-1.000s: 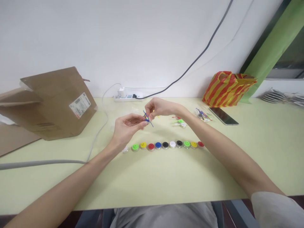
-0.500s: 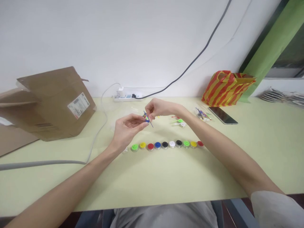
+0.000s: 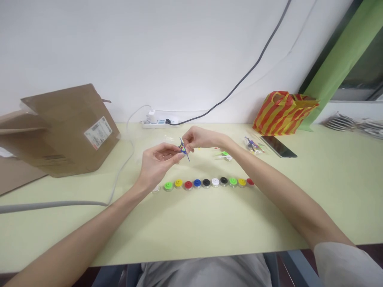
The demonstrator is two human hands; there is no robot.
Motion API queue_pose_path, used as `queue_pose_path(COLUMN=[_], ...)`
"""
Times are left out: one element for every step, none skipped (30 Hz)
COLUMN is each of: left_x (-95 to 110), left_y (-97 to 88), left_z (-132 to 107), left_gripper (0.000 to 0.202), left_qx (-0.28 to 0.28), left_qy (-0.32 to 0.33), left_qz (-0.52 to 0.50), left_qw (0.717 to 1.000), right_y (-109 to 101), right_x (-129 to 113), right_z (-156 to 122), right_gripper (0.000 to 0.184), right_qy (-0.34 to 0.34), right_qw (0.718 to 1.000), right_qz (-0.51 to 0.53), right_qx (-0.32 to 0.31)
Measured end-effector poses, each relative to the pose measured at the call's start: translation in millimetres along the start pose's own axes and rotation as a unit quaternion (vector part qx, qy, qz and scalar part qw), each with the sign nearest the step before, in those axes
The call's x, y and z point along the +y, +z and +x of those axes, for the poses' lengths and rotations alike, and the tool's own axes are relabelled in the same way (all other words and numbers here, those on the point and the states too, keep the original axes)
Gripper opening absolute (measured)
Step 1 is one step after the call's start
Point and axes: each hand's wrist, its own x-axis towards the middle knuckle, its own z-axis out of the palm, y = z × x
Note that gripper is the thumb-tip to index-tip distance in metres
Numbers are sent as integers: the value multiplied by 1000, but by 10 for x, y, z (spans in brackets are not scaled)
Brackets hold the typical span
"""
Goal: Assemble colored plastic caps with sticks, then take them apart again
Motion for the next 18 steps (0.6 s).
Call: queue_pose_path(left_x=[1, 1, 0, -3, -7, -11, -16, -19, -22, -24, -24, -23, -22, -20, -17, -13, -9, -5], left_y=[-1, -2, -1, 1, 3, 6, 9, 11, 13, 14, 15, 15, 15, 13, 12, 10, 8, 6], left_z=[0, -1, -2, -4, -6, -8, -11, -14, -17, -20, -23, -26, -29, -31, -33, -34, -35, -35], left_gripper=[30, 29, 28, 28, 27, 27, 27, 26, 26, 25, 24, 24, 23, 23, 23, 23, 23, 23], left_qx=[-2, -5, -8, -10, -11, -12, -14, -16, -17, -18, -17, -15, -14, -12, -10, -10, -11, -12], left_qy=[2, 2, 3, 4, 6, 10, 13, 17, 21, 23, 26, 28, 29, 30, 30, 30, 31, 32], left_qz=[0, 1, 2, 4, 6, 8, 10, 10, 10, 10, 10, 10, 11, 13, 15, 16, 16, 15], left_qw=[1000, 1000, 1000, 1000, 1000, 1000, 1000, 1000, 1000, 1000, 999, 999, 999, 999, 999, 999, 999, 999], right_y=[6, 11, 16, 21, 25, 29, 31, 33, 34, 33, 32, 31, 29, 28, 28, 27, 26, 25], right_x=[4, 9, 13, 17, 21, 24, 25, 24, 19, 10, -2, -17, -34, -51, -67, -81, -92, -101], right_z=[-3, -6, -10, -15, -19, -23, -27, -29, -31, -32, -32, -32, -31, -30, -29, -28, -28, -29], right_gripper=[8, 8, 8, 7, 7, 6, 6, 6, 6, 6, 6, 6, 6, 6, 6, 6, 6, 7], right_qy=[0, -1, -1, -2, -2, -1, 1, 5, 7, 7, 6, 4, 1, 0, 1, 2, 2, 0], right_qw=[1000, 1000, 1000, 1000, 1000, 1000, 1000, 1000, 1000, 1000, 1000, 1000, 1000, 1000, 1000, 1000, 1000, 1000], right_qz=[3, 5, 6, 8, 11, 14, 15, 15, 14, 12, 9, 5, 1, -3, -7, -9, -9, -7], right_qx=[-1, -2, -3, -5, -6, -7, -7, -6, -4, -1, 2, 6, 9, 13, 15, 17, 17, 16])
